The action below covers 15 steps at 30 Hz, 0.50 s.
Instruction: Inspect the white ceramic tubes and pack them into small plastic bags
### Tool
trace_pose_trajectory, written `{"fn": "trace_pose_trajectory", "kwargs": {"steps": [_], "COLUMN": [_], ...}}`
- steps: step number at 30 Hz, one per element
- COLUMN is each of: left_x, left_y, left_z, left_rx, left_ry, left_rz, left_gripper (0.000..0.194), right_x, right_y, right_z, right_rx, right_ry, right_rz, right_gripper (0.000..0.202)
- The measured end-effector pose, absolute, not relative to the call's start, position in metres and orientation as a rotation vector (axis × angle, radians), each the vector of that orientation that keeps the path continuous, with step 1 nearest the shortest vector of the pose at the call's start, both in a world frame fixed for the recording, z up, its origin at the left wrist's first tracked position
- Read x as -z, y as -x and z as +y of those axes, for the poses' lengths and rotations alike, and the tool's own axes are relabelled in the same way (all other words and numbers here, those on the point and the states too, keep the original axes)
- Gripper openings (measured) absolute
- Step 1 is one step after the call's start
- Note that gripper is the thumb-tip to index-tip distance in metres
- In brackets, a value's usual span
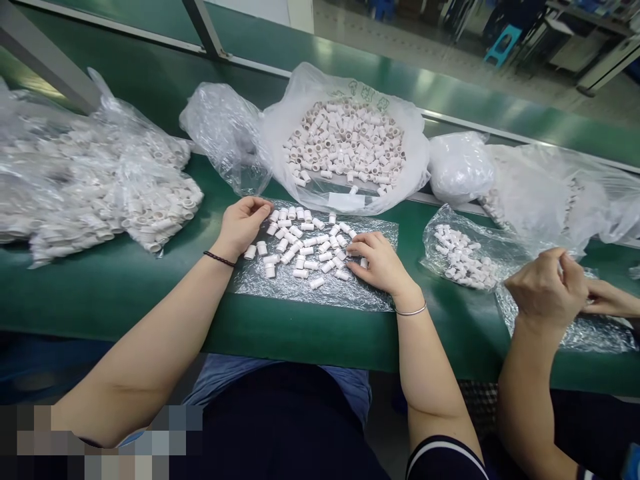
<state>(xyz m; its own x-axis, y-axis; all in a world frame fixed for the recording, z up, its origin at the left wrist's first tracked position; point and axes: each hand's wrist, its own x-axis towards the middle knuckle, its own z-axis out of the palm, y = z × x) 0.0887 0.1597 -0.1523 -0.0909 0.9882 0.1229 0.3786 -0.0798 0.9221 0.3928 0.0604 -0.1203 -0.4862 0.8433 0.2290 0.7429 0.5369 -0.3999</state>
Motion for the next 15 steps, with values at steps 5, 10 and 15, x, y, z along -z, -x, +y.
{"fn": "trace_pose_trajectory", "kwargs": {"steps": [5,10,15], "left_x": [0.1532,0.1527,0.1521], "left_y": [-0.0886,-0.0886,-0.0890], "left_z": [0.1601,0.1592,0.1592], "left_rx": [-1.168,-1.167,-1.157], "left_ry": [-1.517,-1.523,-1.526], "left_rz": [1.515,1.515,1.513], "left_gripper": [0.015,0.014,0.014], "right_x": [0.1226,0.1179,0.1184], "right_y": [-0.3927,-0.3963,-0.3907], "right_z": [0.0619,0.0593,0.0622], "right_rx": [-0.286,-0.306,-0.219], "right_ry": [1.334,1.417,1.370], "right_rz": [-2.391,-2.371,-2.373], "right_gripper": [0.015,0.012,0.028]}}
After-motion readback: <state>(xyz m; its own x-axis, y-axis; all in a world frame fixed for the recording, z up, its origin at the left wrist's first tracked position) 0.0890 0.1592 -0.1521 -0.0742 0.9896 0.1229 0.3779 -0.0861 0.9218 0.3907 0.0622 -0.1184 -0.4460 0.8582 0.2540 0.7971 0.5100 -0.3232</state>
